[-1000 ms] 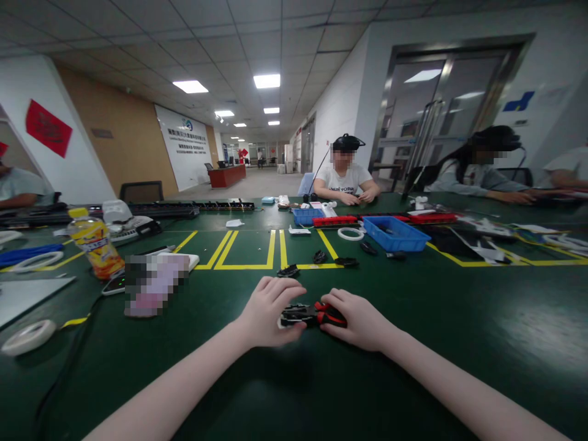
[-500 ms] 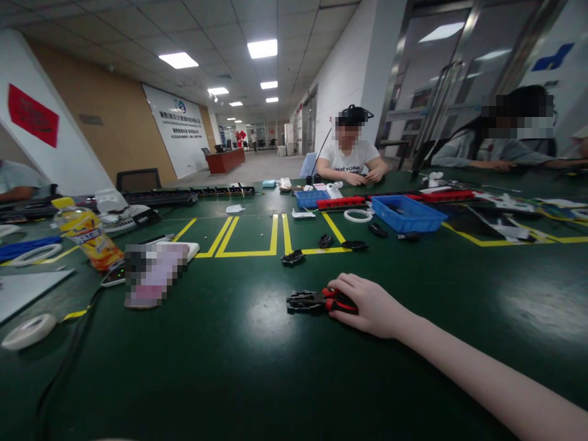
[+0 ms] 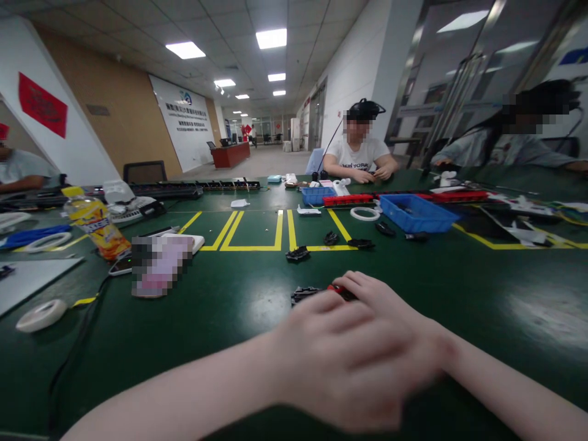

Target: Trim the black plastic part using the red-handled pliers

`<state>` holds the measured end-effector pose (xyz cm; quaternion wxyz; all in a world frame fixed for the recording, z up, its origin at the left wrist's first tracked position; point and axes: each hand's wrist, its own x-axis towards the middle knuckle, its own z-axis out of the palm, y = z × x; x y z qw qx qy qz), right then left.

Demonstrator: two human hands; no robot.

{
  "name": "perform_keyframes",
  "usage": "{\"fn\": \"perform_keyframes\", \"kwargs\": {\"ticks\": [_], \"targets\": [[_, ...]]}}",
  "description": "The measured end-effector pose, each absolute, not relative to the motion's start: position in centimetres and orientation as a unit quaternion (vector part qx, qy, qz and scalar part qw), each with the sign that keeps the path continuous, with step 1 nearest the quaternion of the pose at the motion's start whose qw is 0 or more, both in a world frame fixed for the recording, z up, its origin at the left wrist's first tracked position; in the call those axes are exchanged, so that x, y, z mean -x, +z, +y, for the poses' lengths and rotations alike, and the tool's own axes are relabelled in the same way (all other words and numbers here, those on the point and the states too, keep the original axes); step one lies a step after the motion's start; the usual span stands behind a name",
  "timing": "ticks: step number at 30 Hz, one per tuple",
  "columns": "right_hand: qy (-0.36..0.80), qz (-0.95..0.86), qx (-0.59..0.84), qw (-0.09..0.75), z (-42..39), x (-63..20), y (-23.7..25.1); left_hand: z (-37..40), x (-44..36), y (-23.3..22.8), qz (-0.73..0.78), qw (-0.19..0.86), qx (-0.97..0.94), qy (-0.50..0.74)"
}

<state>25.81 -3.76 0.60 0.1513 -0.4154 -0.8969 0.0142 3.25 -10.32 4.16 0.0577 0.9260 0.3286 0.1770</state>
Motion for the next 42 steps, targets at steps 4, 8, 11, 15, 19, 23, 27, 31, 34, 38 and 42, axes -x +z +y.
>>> {"fn": "perform_keyframes", "kwargs": {"ticks": [4,8,11,15,19,23,27,31,34,38,42], "targets": [[0.015,-0.896,0.418,0.151,-3.7,-25.9,0.5,-5.1,-2.5,4.1,0.379,0.044,-0.904,0.193],[0.026,-0.89,0.428,0.154,-3.8,-25.9,0.8,-2.1,-1.3,0.9,0.401,0.05,-0.9,0.167],[0.039,-0.887,0.43,0.164,-3.9,-25.9,0.9,-1.8,-1.0,0.0,0.373,0.067,-0.913,0.153],[0.056,-0.884,0.434,0.162,-3.8,-26.0,0.9,-1.8,-1.1,0.4,0.367,0.098,-0.91,0.164],[0.066,-0.88,0.443,0.156,-3.7,-26.1,0.9,-1.5,-1.3,0.4,0.373,0.125,-0.909,0.141],[0.061,-0.885,0.431,0.168,-3.7,-26.4,0.8,-1.4,-1.4,0.2,0.37,0.128,-0.912,0.124],[0.035,-0.891,0.413,0.185,-3.7,-26.7,0.6,-1.4,-1.3,0.2,0.379,0.148,-0.906,0.12],[0.024,-0.889,0.411,0.198,-3.6,-26.9,0.4,-1.3,-1.2,0.2,0.386,0.181,-0.895,0.134],[0.033,-0.886,0.415,0.203,-3.6,-26.9,0.3,-1.1,-1.2,0.1,0.387,0.181,-0.895,0.131],[0.039,-0.888,0.415,0.195,-3.7,-26.8,0.2,-1.0,-1.2,0.0,0.388,0.172,-0.897,0.125],[0.023,-0.895,0.402,0.194,-3.9,-26.9,0.0,-1.0,-1.2,0.2,0.374,0.159,-0.906,0.116]]}}
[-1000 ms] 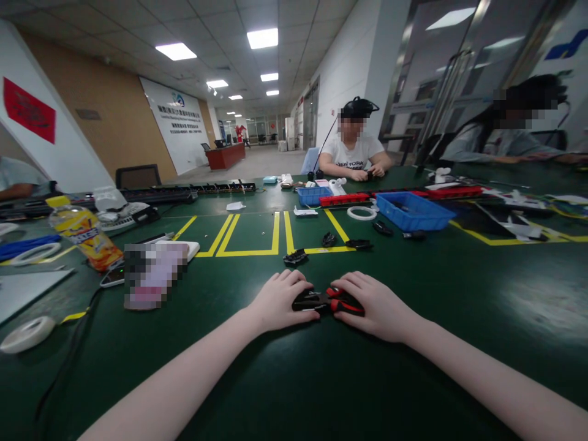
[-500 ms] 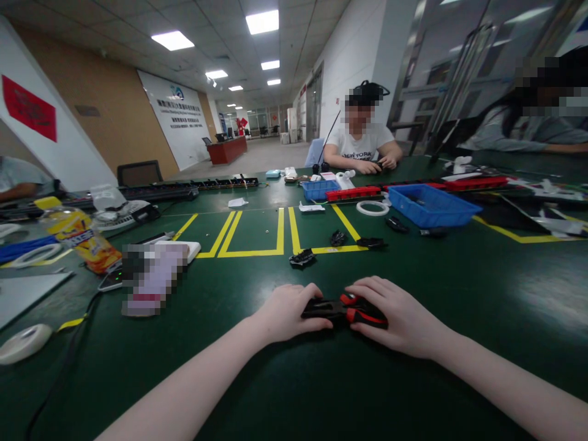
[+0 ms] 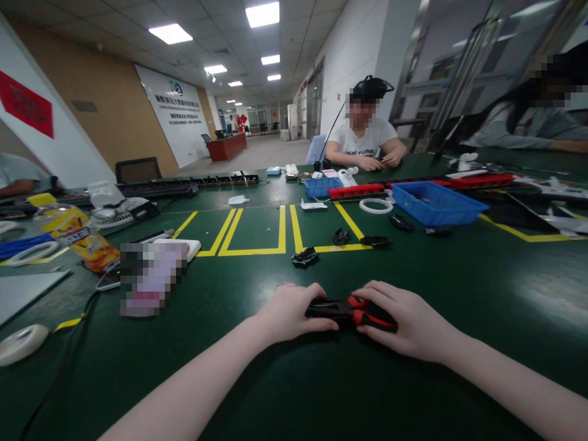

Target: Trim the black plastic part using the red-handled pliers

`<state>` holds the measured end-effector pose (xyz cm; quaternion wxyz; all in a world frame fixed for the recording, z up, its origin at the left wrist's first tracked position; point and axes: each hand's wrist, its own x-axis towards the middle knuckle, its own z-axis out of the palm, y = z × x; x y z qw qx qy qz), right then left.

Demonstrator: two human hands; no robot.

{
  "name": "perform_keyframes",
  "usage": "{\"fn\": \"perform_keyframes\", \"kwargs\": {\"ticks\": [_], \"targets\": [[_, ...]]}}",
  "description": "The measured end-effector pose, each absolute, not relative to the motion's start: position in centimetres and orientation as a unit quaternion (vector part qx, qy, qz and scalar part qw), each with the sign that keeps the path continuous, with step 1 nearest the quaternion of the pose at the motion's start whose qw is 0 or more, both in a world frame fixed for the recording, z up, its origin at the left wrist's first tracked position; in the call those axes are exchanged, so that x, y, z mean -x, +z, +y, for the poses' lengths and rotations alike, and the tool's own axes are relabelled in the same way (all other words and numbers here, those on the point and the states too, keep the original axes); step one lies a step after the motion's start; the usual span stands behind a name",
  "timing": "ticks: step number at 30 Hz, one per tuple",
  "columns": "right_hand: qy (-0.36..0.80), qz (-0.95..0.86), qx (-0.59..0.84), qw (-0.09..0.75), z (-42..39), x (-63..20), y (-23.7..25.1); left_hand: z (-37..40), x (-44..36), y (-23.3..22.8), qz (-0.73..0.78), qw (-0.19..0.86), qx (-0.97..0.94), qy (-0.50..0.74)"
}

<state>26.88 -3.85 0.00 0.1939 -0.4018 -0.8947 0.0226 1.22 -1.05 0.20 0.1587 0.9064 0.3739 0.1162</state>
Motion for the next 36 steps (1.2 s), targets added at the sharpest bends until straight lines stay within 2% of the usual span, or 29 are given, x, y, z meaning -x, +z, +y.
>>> {"fn": "perform_keyframes", "kwargs": {"ticks": [17,27,36], "targets": [[-0.044,-0.897,0.401,0.182,-4.77,-26.61,0.5,-1.53,-1.91,-0.09,0.382,0.081,-0.917,0.084],[0.087,-0.88,0.438,0.162,-4.43,-26.6,0.71,-1.64,-1.94,0.09,0.382,0.103,-0.912,0.111],[-0.035,-0.899,0.389,0.196,-4.68,-26.81,0.27,-1.65,-1.81,0.25,0.379,0.113,-0.911,0.115]]}}
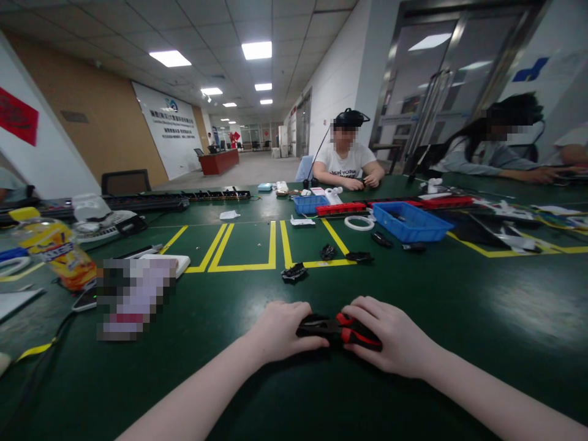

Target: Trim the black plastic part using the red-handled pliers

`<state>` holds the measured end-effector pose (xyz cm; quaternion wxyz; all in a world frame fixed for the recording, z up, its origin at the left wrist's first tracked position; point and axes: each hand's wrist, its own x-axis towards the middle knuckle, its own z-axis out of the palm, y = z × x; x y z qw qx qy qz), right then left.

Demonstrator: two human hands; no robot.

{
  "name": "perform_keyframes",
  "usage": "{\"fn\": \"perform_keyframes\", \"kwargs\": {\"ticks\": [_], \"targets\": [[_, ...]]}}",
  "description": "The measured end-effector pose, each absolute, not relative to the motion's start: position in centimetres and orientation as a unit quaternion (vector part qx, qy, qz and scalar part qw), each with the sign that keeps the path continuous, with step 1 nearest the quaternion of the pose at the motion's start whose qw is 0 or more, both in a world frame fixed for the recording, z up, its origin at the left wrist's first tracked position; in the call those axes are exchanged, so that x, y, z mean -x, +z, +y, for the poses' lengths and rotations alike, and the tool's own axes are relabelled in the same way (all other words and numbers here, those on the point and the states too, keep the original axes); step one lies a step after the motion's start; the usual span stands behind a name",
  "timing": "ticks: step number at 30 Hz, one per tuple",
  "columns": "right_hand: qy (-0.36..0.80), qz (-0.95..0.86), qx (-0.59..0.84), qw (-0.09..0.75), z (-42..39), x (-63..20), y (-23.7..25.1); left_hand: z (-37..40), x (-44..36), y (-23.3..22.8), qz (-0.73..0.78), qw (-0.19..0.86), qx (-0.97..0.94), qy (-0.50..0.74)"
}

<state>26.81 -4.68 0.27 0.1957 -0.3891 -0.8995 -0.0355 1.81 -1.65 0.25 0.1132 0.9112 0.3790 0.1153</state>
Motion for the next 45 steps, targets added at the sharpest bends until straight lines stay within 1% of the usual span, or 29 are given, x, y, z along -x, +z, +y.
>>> {"fn": "perform_keyframes", "kwargs": {"ticks": [5,14,21,30,37,41,45], "targets": [[-0.06,-0.9,0.379,0.207,-4.6,-26.9,0.3,-1.7,-1.7,0.3,0.38,0.119,-0.909,0.126],[-0.025,-0.901,0.39,0.189,-4.4,-27.0,0.3,-1.7,-1.8,0.1,0.397,0.121,-0.898,0.143],[0.019,-0.899,0.398,0.182,-4.3,-27.1,1.1,-1.7,-1.7,0.5,0.375,0.106,-0.915,0.102],[0.039,-0.897,0.405,0.171,-4.5,-27.0,1.6,-1.5,-1.7,0.7,0.355,0.095,-0.926,0.083],[0.01,-0.893,0.417,0.169,-4.8,-26.3,1.5,-1.3,-1.5,0.6,0.377,0.104,-0.916,0.09],[-0.008,-0.894,0.409,0.182,-4.6,-26.6,1.2,-1.3,-1.6,0.6,0.385,0.11,-0.912,0.082],[-0.068,-0.904,0.375,0.192,-4.4,-27.1,0.9,-1.3,-1.7,0.7,0.375,0.097,-0.919,0.072]]}}
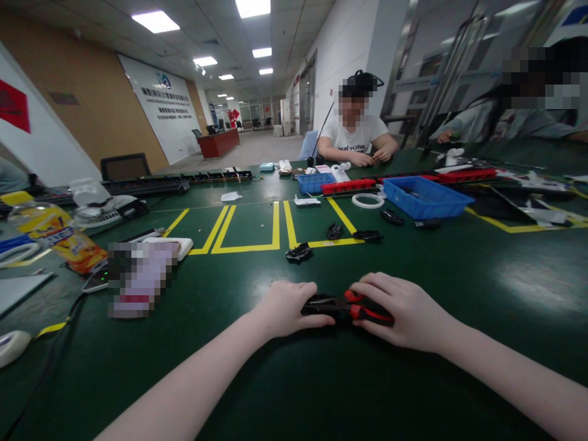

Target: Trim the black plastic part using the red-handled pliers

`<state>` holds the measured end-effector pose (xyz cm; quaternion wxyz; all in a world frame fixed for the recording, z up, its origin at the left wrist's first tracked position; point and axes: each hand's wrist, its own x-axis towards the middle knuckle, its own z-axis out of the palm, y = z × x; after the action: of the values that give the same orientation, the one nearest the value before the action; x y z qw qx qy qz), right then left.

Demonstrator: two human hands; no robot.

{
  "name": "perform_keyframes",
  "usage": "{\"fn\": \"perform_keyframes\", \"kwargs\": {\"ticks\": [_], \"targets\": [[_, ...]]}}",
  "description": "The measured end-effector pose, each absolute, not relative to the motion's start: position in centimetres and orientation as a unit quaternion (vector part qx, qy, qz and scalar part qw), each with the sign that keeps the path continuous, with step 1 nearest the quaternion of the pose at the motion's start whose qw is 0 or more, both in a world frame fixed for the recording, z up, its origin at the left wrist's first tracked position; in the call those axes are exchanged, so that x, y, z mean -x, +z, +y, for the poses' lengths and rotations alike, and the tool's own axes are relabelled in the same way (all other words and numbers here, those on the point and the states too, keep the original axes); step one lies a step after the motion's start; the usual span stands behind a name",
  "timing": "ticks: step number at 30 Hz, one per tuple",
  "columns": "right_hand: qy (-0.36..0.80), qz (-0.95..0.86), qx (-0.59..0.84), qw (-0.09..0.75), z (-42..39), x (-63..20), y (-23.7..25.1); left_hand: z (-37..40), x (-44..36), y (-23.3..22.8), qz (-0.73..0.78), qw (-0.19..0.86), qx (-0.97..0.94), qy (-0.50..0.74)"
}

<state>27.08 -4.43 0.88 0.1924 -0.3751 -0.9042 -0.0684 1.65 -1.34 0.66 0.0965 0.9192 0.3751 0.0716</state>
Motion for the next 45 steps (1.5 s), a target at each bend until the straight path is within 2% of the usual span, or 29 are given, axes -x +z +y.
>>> {"fn": "perform_keyframes", "kwargs": {"ticks": [3,6,18,22,33,45], "targets": [[-0.131,-0.908,0.348,0.192,-4.5,-27.3,1.0,-1.4,-1.7,0.6,0.355,0.073,-0.93,0.066],[-0.143,-0.909,0.342,0.19,-4.6,-27.3,1.0,-1.4,-1.7,0.5,0.345,0.06,-0.934,0.066],[0.048,-0.89,0.414,0.186,-4.8,-27.1,0.5,-1.4,-1.6,0.5,0.35,0.065,-0.931,0.08],[0.076,-0.883,0.423,0.188,-4.8,-26.9,0.7,-1.3,-1.6,0.4,0.35,0.067,-0.931,0.084],[-0.098,-0.909,0.35,0.203,-4.7,-27.4,0.6,-1.2,-1.4,0.3,0.33,0.089,-0.933,0.115],[-0.075,-0.909,0.367,0.183,-4.2,-27.9,0.7,-1.4,-1.3,0.3,0.366,0.108,-0.918,0.111]]}}
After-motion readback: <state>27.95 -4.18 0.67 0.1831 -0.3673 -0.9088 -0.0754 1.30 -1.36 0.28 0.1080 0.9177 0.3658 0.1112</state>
